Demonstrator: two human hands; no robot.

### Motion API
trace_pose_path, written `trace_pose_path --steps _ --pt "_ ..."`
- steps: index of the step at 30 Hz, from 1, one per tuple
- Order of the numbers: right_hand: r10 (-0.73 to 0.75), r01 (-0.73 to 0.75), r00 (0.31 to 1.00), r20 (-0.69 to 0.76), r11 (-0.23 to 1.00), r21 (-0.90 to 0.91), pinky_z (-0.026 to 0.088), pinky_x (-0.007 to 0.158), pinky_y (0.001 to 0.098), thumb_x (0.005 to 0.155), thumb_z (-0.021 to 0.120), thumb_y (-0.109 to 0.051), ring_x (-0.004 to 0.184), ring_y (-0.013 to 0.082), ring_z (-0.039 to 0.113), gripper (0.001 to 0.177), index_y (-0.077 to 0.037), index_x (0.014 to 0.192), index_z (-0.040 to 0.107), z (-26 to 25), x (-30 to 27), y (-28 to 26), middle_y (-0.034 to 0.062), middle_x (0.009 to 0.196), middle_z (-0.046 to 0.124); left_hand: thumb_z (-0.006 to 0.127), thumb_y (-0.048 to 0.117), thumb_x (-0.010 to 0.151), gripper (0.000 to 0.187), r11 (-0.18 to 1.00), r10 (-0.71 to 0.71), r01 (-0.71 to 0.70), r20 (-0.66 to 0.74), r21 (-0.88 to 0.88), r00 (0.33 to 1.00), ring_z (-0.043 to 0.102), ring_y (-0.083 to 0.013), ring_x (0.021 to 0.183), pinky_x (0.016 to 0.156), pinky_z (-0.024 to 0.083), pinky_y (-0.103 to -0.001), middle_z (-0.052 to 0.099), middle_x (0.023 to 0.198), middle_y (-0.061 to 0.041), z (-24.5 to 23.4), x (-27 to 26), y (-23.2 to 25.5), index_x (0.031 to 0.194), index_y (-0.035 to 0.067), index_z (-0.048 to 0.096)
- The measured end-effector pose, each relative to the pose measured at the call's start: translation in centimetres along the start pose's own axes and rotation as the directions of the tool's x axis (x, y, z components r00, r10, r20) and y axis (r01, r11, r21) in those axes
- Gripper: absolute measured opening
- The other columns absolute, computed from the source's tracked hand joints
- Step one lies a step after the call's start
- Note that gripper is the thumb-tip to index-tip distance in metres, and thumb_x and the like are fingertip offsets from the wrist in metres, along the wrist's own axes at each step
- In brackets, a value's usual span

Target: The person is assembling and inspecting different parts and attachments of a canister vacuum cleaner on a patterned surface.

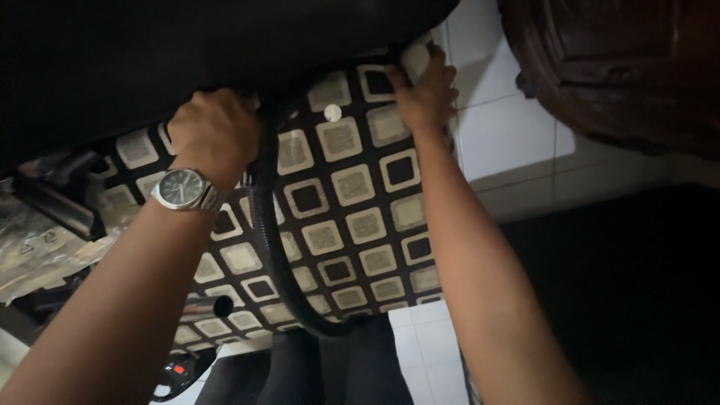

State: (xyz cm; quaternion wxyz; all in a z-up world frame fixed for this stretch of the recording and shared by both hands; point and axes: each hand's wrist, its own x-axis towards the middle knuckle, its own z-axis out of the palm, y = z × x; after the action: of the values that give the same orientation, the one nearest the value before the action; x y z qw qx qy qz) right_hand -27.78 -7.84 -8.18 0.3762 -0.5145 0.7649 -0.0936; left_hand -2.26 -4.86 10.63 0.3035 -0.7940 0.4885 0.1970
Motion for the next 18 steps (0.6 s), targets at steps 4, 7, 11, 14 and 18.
trace_pose_path --steps 4,7,11,14,18 --pt "-0.022 0.022 1.0 -0.016 0.999 0.031 0.034 0.098 0.0747 0.089 0.076 -0.059 0.132 0.0529 0.042 0.089 -0.021 0.155 0.032 0.1 0.3 0.6 0.0173 0.151 0.041 0.053 0.044 0.105 0.045 0.999 -0.021 0.021 0.006 0.036 1.0 0.075 -0.0364 0.087 0.067 0.062 -0.043 0.075 0.097 -0.024 0.6 1.0 1.3 0.106 0.005 0.077" --pt "-0.03 0.029 0.999 0.027 0.998 0.059 0.034 0.096 0.0751 0.091 0.076 -0.059 0.132 0.0535 0.041 0.09 -0.019 0.156 0.029 0.3 0.2 0.8 0.0185 0.151 0.04 0.054 0.042 0.105 0.045 0.999 -0.034 0.033 0.023 0.028 0.999 0.076 -0.0359 0.086 0.066 0.062 -0.041 0.075 0.098 -0.024 1.6 1.6 1.1 0.106 0.003 0.076" --pt "0.014 -0.014 1.0 0.015 1.0 0.017 0.033 0.099 0.0743 0.089 0.076 -0.06 0.133 0.0515 0.041 0.088 -0.023 0.154 0.031 -0.2 -0.2 -0.5 0.0173 0.151 0.041 0.052 0.043 0.107 0.047 0.998 0.011 -0.012 0.019 0.054 1.0 0.076 -0.038 0.088 0.066 0.062 -0.044 0.075 0.099 -0.025 0.8 0.9 0.2 0.107 0.003 0.077" --pt "0.057 -0.057 0.998 0.015 0.998 0.01 0.033 0.1 0.0736 0.085 0.077 -0.06 0.133 0.0507 0.041 0.089 -0.025 0.153 0.032 -0.8 0.7 -1.8 0.0162 0.15 0.041 0.05 0.047 0.106 0.049 0.992 0.05 -0.043 -0.051 0.119 0.997 0.074 -0.0394 0.088 0.064 0.062 -0.047 0.072 0.103 -0.028 1.6 2.0 -2.2 0.114 0.005 0.073" --pt "-0.038 0.038 0.999 -0.013 0.999 0.024 0.035 0.098 0.0752 0.09 0.076 -0.06 0.133 0.0525 0.044 0.087 -0.021 0.154 0.032 0.6 0.3 1.0 0.0173 0.153 0.042 0.052 0.045 0.113 0.052 0.976 0.209 -0.183 -0.297 0.114 0.932 0.073 -0.0417 0.087 0.067 0.059 -0.048 0.072 0.102 -0.029 5.3 2.0 -5.4 0.106 0.0 0.077"
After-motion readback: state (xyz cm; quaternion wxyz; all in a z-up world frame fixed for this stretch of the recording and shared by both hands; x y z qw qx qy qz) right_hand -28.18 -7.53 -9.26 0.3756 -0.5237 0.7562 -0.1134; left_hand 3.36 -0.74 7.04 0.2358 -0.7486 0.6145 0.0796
